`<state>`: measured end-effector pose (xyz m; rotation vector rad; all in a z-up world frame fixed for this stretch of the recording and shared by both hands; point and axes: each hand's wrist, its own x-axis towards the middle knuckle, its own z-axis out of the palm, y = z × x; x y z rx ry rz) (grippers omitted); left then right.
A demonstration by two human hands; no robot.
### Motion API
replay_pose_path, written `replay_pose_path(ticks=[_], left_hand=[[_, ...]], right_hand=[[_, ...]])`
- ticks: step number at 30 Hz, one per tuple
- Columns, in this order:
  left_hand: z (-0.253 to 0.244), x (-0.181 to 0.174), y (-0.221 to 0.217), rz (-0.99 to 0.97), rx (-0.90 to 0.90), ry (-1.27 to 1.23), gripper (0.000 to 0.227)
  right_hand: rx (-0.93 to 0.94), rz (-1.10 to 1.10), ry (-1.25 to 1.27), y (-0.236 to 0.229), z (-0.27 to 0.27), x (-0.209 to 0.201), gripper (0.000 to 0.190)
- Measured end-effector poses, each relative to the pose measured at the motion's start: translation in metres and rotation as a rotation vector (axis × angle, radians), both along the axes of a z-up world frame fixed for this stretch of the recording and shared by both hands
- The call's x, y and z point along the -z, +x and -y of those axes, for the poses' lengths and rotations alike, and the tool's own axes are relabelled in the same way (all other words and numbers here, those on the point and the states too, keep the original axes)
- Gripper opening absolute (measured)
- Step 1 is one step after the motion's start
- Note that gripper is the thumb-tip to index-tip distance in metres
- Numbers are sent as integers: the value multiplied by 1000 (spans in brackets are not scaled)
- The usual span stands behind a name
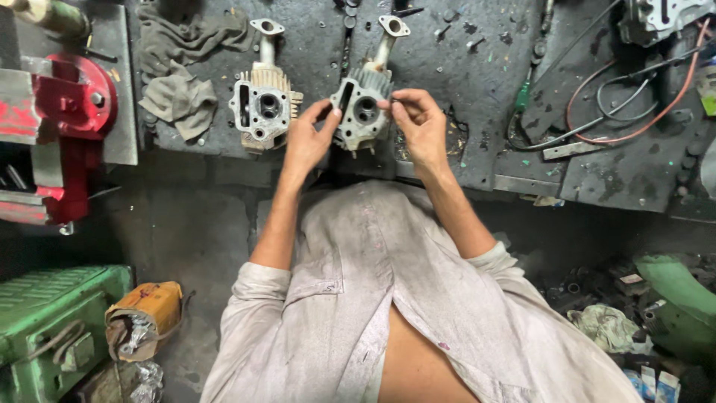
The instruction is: The person uses a screwdriver to adjust a cylinder head, then opens a small packet and places a gasket into the cylinder head. They repeat the process with a second cylinder head, aligning and seating the gasket by hand.
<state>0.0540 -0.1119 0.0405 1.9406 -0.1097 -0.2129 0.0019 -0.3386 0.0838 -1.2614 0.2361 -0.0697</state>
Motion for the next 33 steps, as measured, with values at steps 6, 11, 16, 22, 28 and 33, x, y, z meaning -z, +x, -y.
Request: replay_pose_path(ticks=[6, 11, 16, 22, 28, 33], left_hand=[[10, 31, -25, -185, -61, -344, 37], [9, 17, -34, -153, -219, -617, 39], [-37, -33, -52, -183, -104, 12, 29], [-43, -26, -76, -401, 157, 208, 36], [25, 8, -91, -789, -51, -543, 57], [48, 9, -84, -759, -164, -660, 57]], right_hand=[[64, 39, -156, 11, -3, -7, 15], [42, 70, -79, 18, 0, -1, 14], [1, 36, -76, 19, 8, 8, 14], [-57, 93, -153, 25, 6, 7, 14], [34, 218, -754, 24, 5, -3, 15], [37, 280, -773, 20, 4, 0, 15]])
